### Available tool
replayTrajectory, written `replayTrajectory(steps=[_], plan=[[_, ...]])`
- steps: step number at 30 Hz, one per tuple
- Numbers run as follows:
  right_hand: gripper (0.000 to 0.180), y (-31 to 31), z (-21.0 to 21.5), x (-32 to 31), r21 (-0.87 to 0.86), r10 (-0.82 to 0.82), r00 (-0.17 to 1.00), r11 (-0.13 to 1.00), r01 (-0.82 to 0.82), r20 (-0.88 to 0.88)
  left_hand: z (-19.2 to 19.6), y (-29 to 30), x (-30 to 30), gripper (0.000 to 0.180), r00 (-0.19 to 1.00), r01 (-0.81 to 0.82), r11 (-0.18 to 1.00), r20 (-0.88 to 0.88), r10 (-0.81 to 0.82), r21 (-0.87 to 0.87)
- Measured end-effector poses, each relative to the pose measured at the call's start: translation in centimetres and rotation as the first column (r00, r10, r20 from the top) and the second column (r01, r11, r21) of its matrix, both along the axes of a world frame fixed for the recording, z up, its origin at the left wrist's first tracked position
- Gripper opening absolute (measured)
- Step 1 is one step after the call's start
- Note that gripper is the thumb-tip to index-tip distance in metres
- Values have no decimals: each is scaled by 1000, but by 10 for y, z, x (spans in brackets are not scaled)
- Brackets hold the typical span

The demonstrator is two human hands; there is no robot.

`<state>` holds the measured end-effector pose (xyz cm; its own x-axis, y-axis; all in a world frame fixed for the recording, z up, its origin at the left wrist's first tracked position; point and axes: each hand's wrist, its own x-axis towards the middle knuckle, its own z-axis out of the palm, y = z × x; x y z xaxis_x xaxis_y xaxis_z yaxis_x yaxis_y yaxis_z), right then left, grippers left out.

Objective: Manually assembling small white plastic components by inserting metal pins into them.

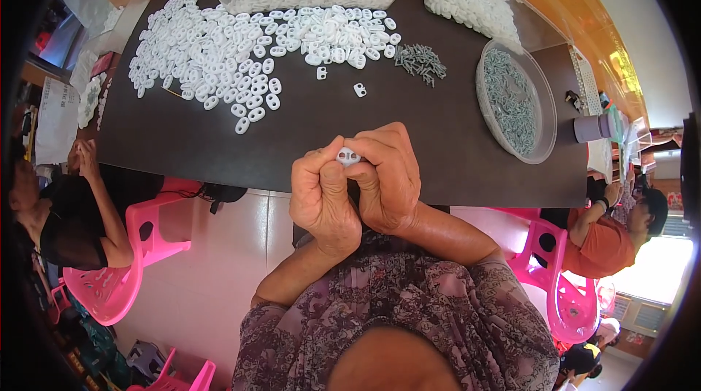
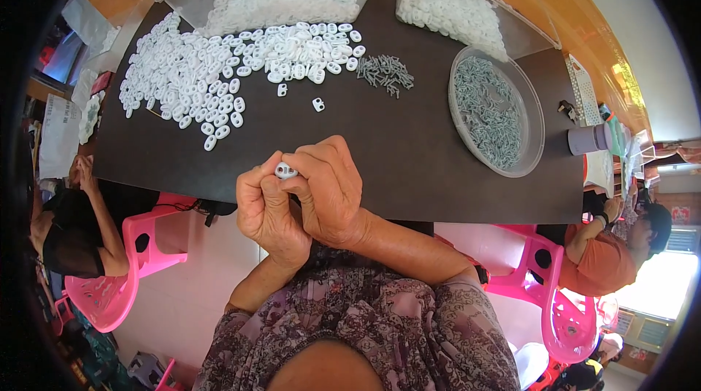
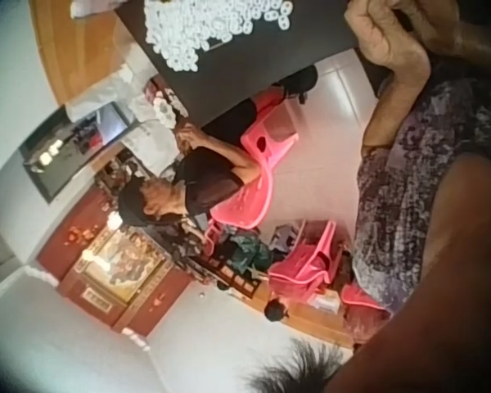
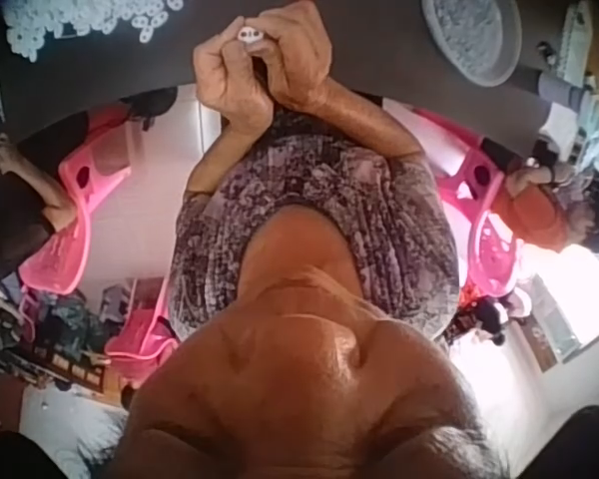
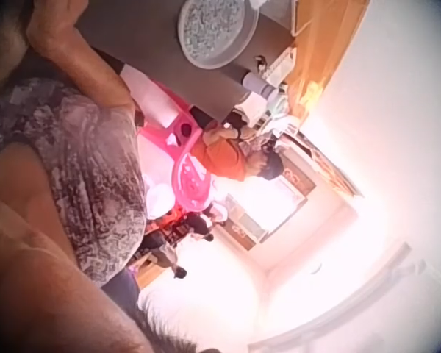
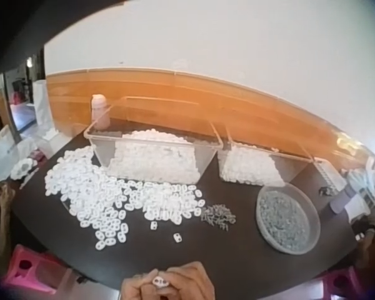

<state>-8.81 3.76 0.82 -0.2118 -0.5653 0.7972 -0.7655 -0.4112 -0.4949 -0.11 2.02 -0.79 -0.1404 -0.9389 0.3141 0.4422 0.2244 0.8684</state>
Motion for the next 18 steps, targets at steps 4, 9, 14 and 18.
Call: replayTrajectory(steps=[4,9,14,18], plan=[[19,0,-1,1,-8,-14,1000,1000,14,-20,1,0,1,20,1000,-8,1000,17,8,-6],[19,0,-3,3,-17,-11,1000,1000,11,-29,2,1,1,20,995,-69,997,68,71,-36],[20,-1,-4,2,-23,-8,998,1000,7,-55,1,0,-1,20,994,-74,997,77,76,-37],[20,-1,0,-1,-28,-18,999,999,17,-33,0,0,2,20,999,-24,998,47,21,53]])
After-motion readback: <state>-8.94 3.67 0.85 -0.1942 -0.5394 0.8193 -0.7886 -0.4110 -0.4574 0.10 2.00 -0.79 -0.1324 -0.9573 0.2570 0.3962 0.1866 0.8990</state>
